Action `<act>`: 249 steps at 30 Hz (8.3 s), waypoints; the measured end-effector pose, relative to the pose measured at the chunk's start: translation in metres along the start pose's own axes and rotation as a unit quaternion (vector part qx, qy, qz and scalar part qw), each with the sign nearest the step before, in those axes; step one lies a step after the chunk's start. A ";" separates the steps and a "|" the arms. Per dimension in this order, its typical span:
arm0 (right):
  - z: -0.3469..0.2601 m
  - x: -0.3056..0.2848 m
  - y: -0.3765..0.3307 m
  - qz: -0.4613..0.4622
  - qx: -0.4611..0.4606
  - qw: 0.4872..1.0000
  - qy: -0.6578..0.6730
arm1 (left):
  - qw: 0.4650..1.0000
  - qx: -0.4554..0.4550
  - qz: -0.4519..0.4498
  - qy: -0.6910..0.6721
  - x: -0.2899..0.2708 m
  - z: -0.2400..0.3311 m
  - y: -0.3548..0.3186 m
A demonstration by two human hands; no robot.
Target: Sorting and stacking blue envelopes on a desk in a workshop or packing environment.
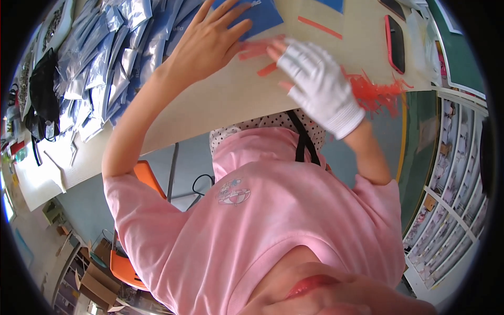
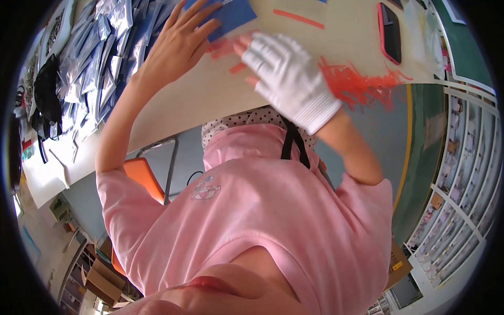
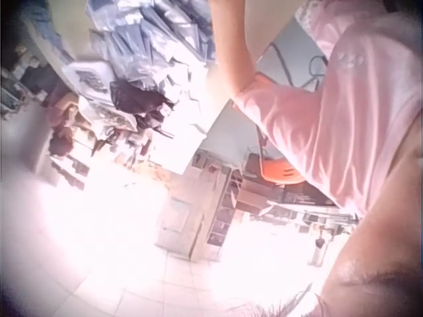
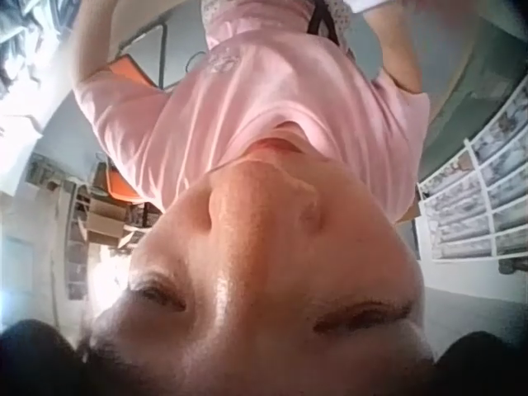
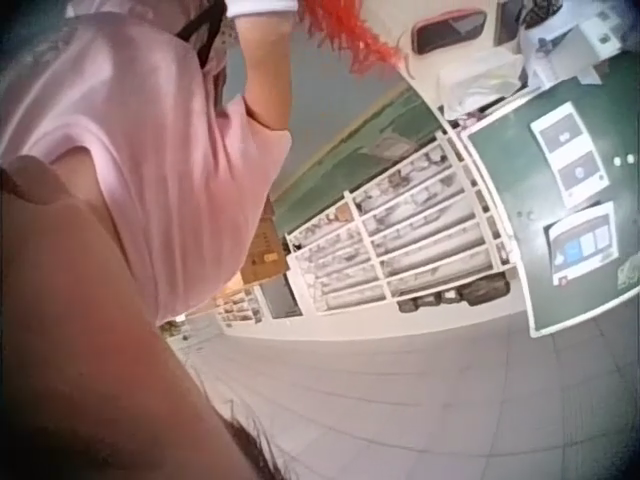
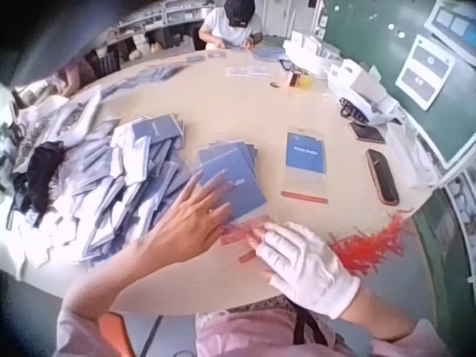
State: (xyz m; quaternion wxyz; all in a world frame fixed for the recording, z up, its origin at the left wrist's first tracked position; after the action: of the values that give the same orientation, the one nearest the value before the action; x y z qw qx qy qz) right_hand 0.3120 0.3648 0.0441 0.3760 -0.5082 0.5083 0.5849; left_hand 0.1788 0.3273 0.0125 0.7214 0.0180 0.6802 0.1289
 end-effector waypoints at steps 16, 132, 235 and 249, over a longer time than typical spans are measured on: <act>-0.034 0.029 -0.010 0.144 0.079 0.981 0.108 | 0.978 0.101 -0.102 -0.151 0.021 0.038 -0.015; -0.015 -0.009 -0.009 0.211 0.153 0.966 0.011 | 0.926 -0.090 -0.044 -0.364 -0.010 0.000 -0.069; 0.033 0.028 -0.028 0.062 0.401 0.895 0.187 | 0.908 -0.124 -0.082 -0.392 0.014 -0.009 -0.027; 0.035 0.029 -0.030 0.082 0.403 0.889 0.203 | 0.850 0.180 0.359 -0.341 -0.009 0.006 -0.050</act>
State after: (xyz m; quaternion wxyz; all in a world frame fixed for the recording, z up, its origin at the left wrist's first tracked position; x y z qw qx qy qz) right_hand 0.3270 0.4030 0.0079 0.3874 -0.3774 0.8054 0.2426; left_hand 0.1928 0.2781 0.0121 0.7957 0.4334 0.3486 0.2396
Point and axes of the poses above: each hand's wrist, its own y-axis towards the middle knuckle, its own x-axis out of the palm, z = x × y, the point moved 10 cm from there along y, towards the middle knuckle, and after that the axes turned 10 degrees about -x, right-handed, at the moved point
